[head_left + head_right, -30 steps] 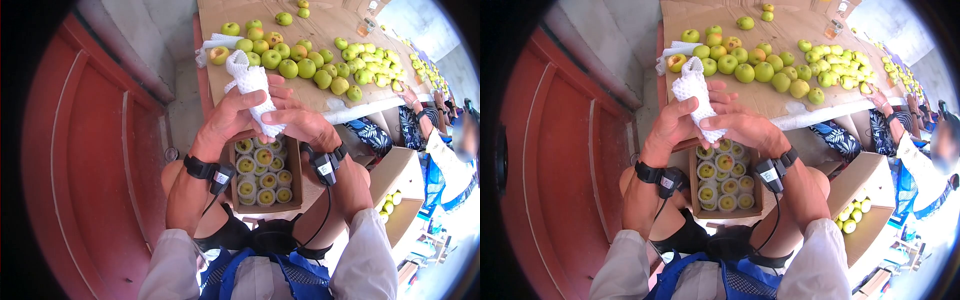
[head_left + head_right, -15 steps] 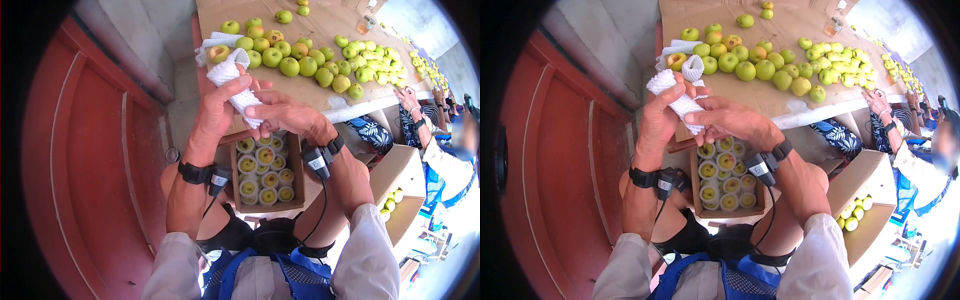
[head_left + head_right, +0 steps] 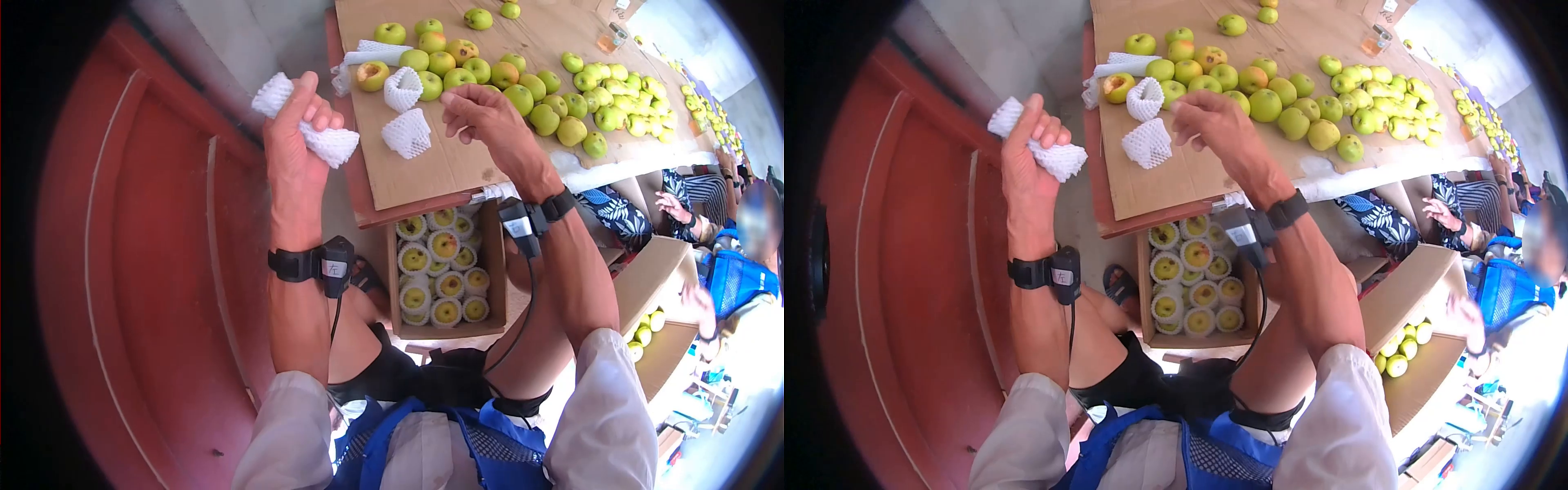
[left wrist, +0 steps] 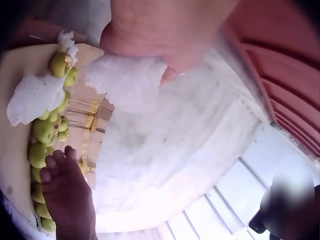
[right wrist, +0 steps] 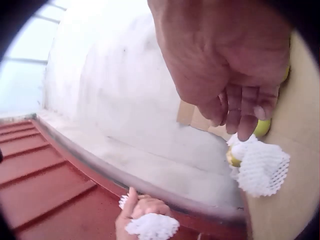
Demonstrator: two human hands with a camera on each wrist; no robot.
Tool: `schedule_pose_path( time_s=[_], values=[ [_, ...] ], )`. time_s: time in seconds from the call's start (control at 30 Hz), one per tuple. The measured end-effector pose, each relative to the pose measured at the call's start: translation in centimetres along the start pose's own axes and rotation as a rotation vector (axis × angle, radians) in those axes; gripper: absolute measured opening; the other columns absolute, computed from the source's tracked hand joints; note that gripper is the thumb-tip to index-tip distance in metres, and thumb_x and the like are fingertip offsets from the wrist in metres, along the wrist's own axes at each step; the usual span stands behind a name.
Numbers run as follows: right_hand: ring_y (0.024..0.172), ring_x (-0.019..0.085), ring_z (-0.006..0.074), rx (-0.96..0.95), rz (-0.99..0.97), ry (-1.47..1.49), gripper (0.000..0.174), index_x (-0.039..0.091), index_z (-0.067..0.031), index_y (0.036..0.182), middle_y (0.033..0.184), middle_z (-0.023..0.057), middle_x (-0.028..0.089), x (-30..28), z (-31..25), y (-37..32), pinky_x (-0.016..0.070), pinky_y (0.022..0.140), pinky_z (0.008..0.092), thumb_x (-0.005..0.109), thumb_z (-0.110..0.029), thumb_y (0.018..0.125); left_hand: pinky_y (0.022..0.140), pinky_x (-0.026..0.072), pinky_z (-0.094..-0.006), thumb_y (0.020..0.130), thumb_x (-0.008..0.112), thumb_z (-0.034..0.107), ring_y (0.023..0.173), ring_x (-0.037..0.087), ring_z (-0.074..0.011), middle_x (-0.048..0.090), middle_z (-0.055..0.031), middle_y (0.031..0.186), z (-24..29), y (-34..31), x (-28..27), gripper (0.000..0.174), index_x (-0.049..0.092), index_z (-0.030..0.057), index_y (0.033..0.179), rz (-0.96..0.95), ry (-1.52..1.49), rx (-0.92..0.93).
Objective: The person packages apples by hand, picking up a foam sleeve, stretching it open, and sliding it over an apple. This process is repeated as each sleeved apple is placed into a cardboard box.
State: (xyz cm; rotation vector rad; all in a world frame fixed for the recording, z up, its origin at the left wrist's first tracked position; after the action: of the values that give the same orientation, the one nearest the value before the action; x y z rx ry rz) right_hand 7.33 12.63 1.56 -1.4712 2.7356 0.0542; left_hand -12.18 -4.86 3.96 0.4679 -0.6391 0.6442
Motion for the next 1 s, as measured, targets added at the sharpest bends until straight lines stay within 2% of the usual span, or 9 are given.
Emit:
schedule_pose_path(
  time_s=[0.07,0.17,0.27,0.3,0.37,0.57,0.7,0.77,1.0],
  values=[
    [0.077,0.064,0.0096,0.071,0.195,-0.108,0.022,0.070,-0.0023,0.107,0.087,0.0023,0.069,-0.4,2.2,0.8,0.0492,0.068,0.0240,0.069,-0.023,0.098,0.057,0.0411,-0.0293,0.098,0.072,0.014,0.056,0.043,-0.0071,0.045,0.0052,0.068,-0.4,0.3,-0.6,0.026,0.051,0.0152,0.083,0.102,0.051,-0.122],
    [0.077,0.064,0.0109,-0.090,0.229,-0.345,0.020,0.069,0.0000,0.102,0.087,0.0033,0.070,-0.7,7.0,3.1,0.0513,0.069,0.0258,0.070,-0.018,0.094,0.053,0.0424,-0.0293,0.093,0.077,0.014,0.054,0.048,-0.0083,0.050,0.0040,0.068,-1.5,0.4,-1.4,0.021,0.056,0.0137,0.088,0.121,0.127,-0.227],
    [0.076,0.064,0.0119,-0.021,0.282,-0.543,0.021,0.069,0.0026,0.102,0.088,0.0039,0.069,0.7,6.5,2.3,0.0527,0.069,0.0271,0.071,-0.016,0.093,0.052,0.0458,-0.0291,0.090,0.080,0.017,0.055,0.054,-0.0100,0.056,0.0015,0.071,-2.2,0.3,-1.3,0.021,0.062,0.0104,0.097,0.117,0.374,-0.237],
    [0.076,0.064,0.0119,-0.022,0.280,-0.542,0.021,0.069,0.0026,0.102,0.088,0.0039,0.069,0.8,6.8,2.3,0.0527,0.069,0.0271,0.071,-0.016,0.093,0.053,0.0485,-0.0283,0.087,0.082,0.018,0.059,0.059,-0.0106,0.063,-0.0011,0.079,-2.7,0.6,-2.2,0.028,0.067,0.0058,0.107,0.099,0.494,-0.244],
    [0.072,0.069,0.0167,0.103,0.207,-0.403,0.022,0.074,0.0012,0.103,0.086,0.0098,0.074,1.0,8.1,2.3,0.0566,0.071,0.0353,0.069,-0.014,0.088,0.054,0.0486,-0.0277,0.087,0.081,0.017,0.060,0.060,-0.0105,0.066,-0.0020,0.083,-4.0,0.8,-2.5,0.028,0.069,0.0041,0.108,0.071,0.643,-0.215],
    [0.071,0.067,0.0153,0.205,0.163,-0.163,0.023,0.075,0.0032,0.104,0.083,0.0068,0.072,3.2,8.7,1.1,0.0566,0.067,0.0319,0.068,-0.014,0.091,0.060,0.0504,-0.0286,0.085,0.078,0.013,0.066,0.064,-0.0125,0.073,-0.0051,0.090,-8.7,1.5,-2.9,0.023,0.073,0.0007,0.104,-0.137,1.005,-0.312],
    [0.072,0.059,0.0092,0.235,0.155,-0.086,0.020,0.074,-0.0022,0.102,0.085,0.0004,0.067,3.4,6.9,-0.3,0.0454,0.063,0.0241,0.067,-0.020,0.098,0.059,0.0497,-0.0288,0.085,0.078,0.014,0.065,0.063,-0.0125,0.073,-0.0054,0.090,-9.3,1.1,-2.4,0.024,0.073,-0.0006,0.103,-0.054,0.989,-0.291],
    [0.075,0.058,0.0079,0.339,0.139,0.076,0.023,0.073,-0.0053,0.106,0.087,-0.0013,0.066,3.2,5.9,-0.9,0.0395,0.061,0.0234,0.065,-0.026,0.099,0.056,0.0483,-0.0285,0.084,0.078,0.016,0.063,0.062,-0.0120,0.071,-0.0051,0.088,-8.6,0.4,-1.7,0.027,0.072,-0.0011,0.104,-0.095,0.712,-0.295],
    [0.081,0.057,0.0063,0.309,0.005,0.443,0.027,0.068,-0.0065,0.116,0.098,-0.0034,0.064,2.1,3.7,-2.9,0.0348,0.059,0.0230,0.067,-0.028,0.101,0.052,0.0469,-0.0278,0.087,0.077,0.019,0.062,0.061,-0.0110,0.067,-0.0034,0.084,-7.5,-0.9,0.1,0.031,0.069,0.0013,0.111,-0.071,0.553,-0.374]
  ],
)
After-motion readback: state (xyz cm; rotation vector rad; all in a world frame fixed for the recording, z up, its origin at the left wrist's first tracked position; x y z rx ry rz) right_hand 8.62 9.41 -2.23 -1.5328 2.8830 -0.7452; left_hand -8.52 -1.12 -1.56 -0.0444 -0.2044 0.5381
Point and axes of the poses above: each hand's wrist, its own y-axis towards the middle knuckle, its own x-axis out of the palm, z = x × y, the point moved 2 cm from there along y, towards the middle knuckle
